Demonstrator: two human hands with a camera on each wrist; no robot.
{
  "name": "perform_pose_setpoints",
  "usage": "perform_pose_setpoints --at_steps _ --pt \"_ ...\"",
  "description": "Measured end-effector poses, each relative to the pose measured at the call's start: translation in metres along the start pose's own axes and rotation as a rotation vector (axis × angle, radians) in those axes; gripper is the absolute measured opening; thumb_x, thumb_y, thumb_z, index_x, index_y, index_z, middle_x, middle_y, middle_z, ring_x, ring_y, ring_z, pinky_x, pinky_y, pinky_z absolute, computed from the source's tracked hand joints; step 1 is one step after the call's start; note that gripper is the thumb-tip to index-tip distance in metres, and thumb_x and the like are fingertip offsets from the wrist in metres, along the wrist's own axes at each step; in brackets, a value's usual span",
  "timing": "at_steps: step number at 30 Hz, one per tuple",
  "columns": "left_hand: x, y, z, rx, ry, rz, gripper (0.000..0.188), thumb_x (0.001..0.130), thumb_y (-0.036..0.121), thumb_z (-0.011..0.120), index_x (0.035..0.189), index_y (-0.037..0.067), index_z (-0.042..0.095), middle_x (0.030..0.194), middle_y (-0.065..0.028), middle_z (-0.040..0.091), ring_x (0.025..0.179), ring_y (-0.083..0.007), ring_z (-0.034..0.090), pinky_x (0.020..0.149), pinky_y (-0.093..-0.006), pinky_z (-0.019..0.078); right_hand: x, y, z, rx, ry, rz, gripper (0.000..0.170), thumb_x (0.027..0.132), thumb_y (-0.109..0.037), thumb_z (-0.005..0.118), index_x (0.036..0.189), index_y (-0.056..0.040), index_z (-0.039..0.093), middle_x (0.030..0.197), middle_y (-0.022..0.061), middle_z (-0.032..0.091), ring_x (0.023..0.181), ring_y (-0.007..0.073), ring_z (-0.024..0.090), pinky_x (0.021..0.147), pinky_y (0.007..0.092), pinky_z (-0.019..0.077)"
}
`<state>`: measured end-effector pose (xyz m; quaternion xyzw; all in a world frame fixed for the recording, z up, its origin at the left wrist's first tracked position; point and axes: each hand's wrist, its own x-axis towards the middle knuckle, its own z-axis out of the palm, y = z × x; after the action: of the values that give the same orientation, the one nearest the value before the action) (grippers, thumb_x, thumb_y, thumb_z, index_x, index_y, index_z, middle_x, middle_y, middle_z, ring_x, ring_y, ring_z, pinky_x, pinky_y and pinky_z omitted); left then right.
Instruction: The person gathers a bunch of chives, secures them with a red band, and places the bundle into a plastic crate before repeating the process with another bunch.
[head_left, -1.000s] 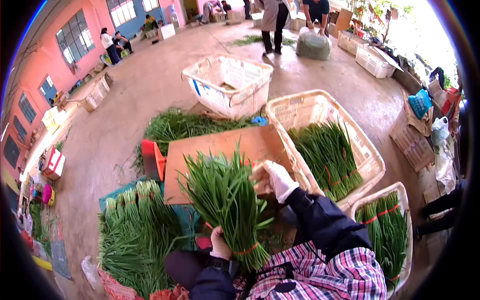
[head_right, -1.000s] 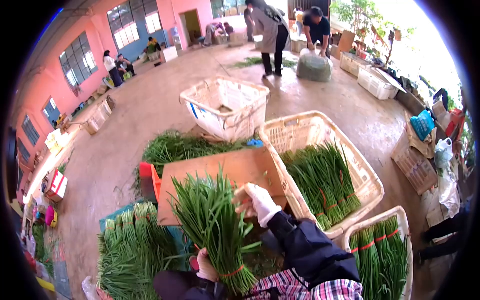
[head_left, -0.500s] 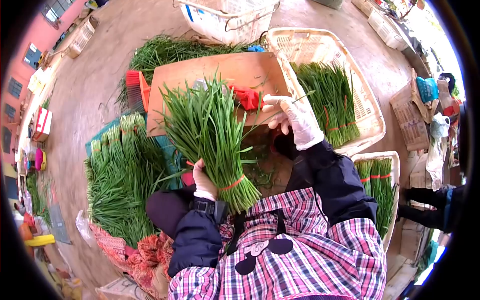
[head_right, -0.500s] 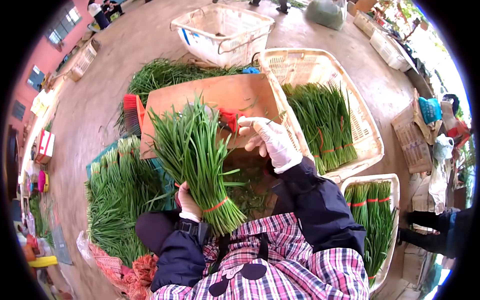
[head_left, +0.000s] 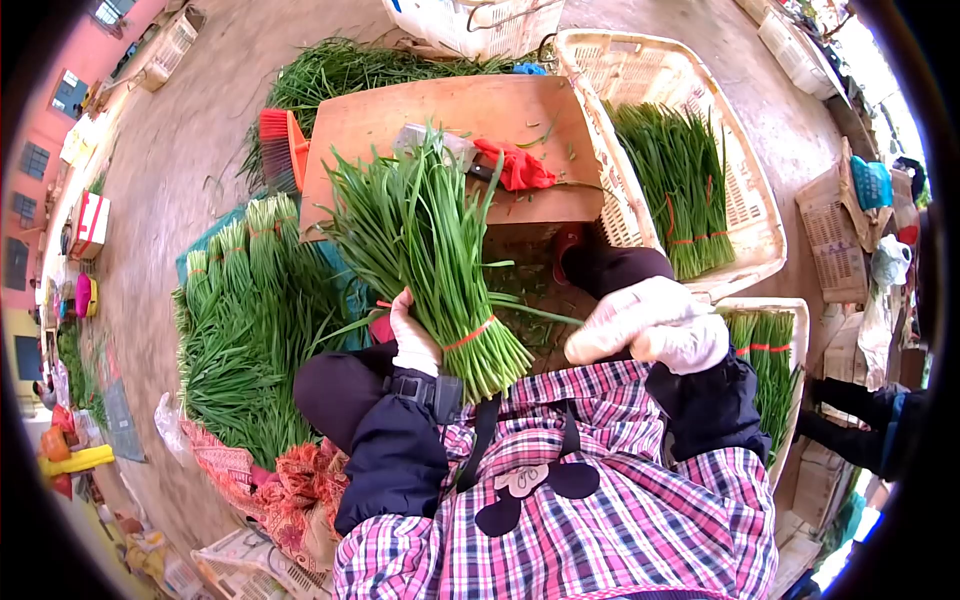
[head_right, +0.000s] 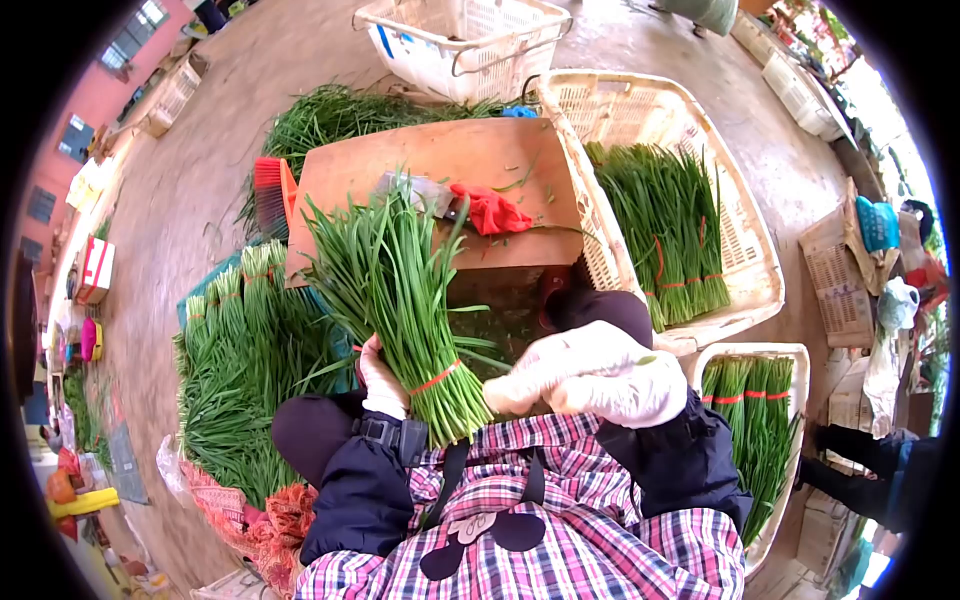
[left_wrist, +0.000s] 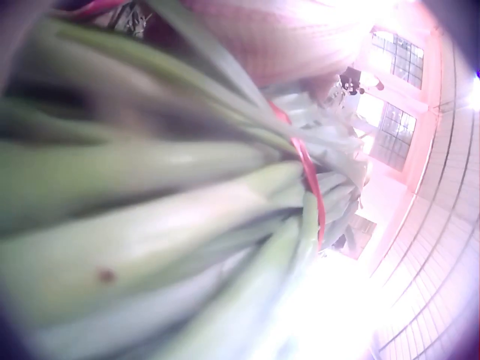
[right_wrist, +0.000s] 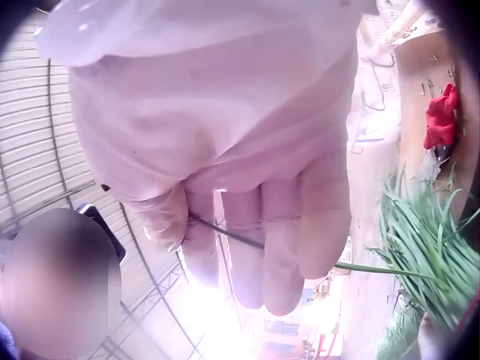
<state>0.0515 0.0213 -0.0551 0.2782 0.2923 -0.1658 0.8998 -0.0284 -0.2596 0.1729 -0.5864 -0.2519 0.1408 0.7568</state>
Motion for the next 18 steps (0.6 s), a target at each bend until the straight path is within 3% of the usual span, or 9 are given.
perform_pose_setpoints --at_steps 3,5,9,12,14,15,18 --pt "0.002 0.001 0.002 -0.021 0.035 0.013 0.036 0.091 0.032 0.05 0.109 0.005 0.065 0.11 -0.0113 0.069 0.096 -0.0297 0.066 0.09 -0.0443 0.0532 -0.006 -0.01 0.002 0.053 -0.085 -0.027 0.038 0.095 -0.02 0.06 0.113 0.0124 0.064 0.108 0.0246 0.068 0.1 0.0329 0.067 0.089 0.0401 0.0516" --pt "-0.003 0.003 0.007 -0.036 0.049 0.04 0.035 0.091 0.032 0.049 0.108 0.005 0.064 0.11 -0.0111 0.069 0.096 -0.0293 0.066 0.09 -0.0444 0.0533 -0.005 -0.012 0.0 -0.055 -0.161 -0.117 0.041 0.098 -0.023 0.052 0.11 0.0141 0.064 0.101 0.0273 0.068 0.087 0.0369 0.069 0.077 0.0425 0.0545" --pt "-0.016 0.008 0.019 0.001 0.007 0.066 0.04 0.088 0.036 0.051 0.113 0.007 0.063 0.113 -0.0102 0.067 0.1 -0.0297 0.064 0.093 -0.0482 0.0513 -0.003 -0.019 0.002 -0.134 -0.168 -0.198 0.039 0.098 -0.023 0.052 0.108 0.0121 0.066 0.094 0.0271 0.069 0.076 0.0374 0.069 0.07 0.0433 0.0557" --pt "0.003 0.009 0.001 -0.062 0.06 0.156 0.037 0.09 0.033 0.05 0.111 0.007 0.064 0.112 -0.0093 0.067 0.099 -0.0279 0.064 0.094 -0.0449 0.0504 -0.026 -0.014 0.01 -0.028 0.365 -0.376 0.036 0.099 -0.034 0.052 0.077 -0.0059 0.06 0.059 0.0131 0.061 0.048 0.0252 0.06 0.047 0.0334 0.0498" --pt "0.009 0.009 -0.007 -0.082 0.109 0.202 0.035 0.091 0.032 0.049 0.109 0.007 0.064 0.111 -0.0082 0.067 0.098 -0.0259 0.064 0.093 -0.0418 0.0502 -0.02 -0.021 0.015 0.119 0.562 -0.52 0.042 0.098 -0.041 0.054 0.065 -0.0146 0.046 0.053 0.0062 0.056 0.041 0.0195 0.054 0.044 0.0317 0.0474" --pt "0.01 0.01 -0.009 -0.083 0.111 0.216 0.035 0.091 0.033 0.05 0.108 0.007 0.065 0.111 -0.0081 0.067 0.098 -0.0258 0.064 0.093 -0.0416 0.0503 -0.021 -0.032 0.007 0.078 0.464 -0.481 0.045 0.097 -0.044 0.055 0.064 -0.0173 0.04 0.052 0.0034 0.054 0.04 0.0174 0.052 0.043 0.0318 0.047" --pt "0.009 0.011 -0.009 -0.105 0.107 0.236 0.035 0.09 0.034 0.051 0.107 0.007 0.065 0.111 -0.008 0.067 0.098 -0.0255 0.064 0.093 -0.041 0.0506 -0.03 -0.029 0.004 -0.129 0.76 -0.329 0.044 0.094 -0.049 0.056 0.084 -0.0067 0.057 0.056 0.0037 0.054 0.049 0.0194 0.055 0.048 0.0327 0.0492"
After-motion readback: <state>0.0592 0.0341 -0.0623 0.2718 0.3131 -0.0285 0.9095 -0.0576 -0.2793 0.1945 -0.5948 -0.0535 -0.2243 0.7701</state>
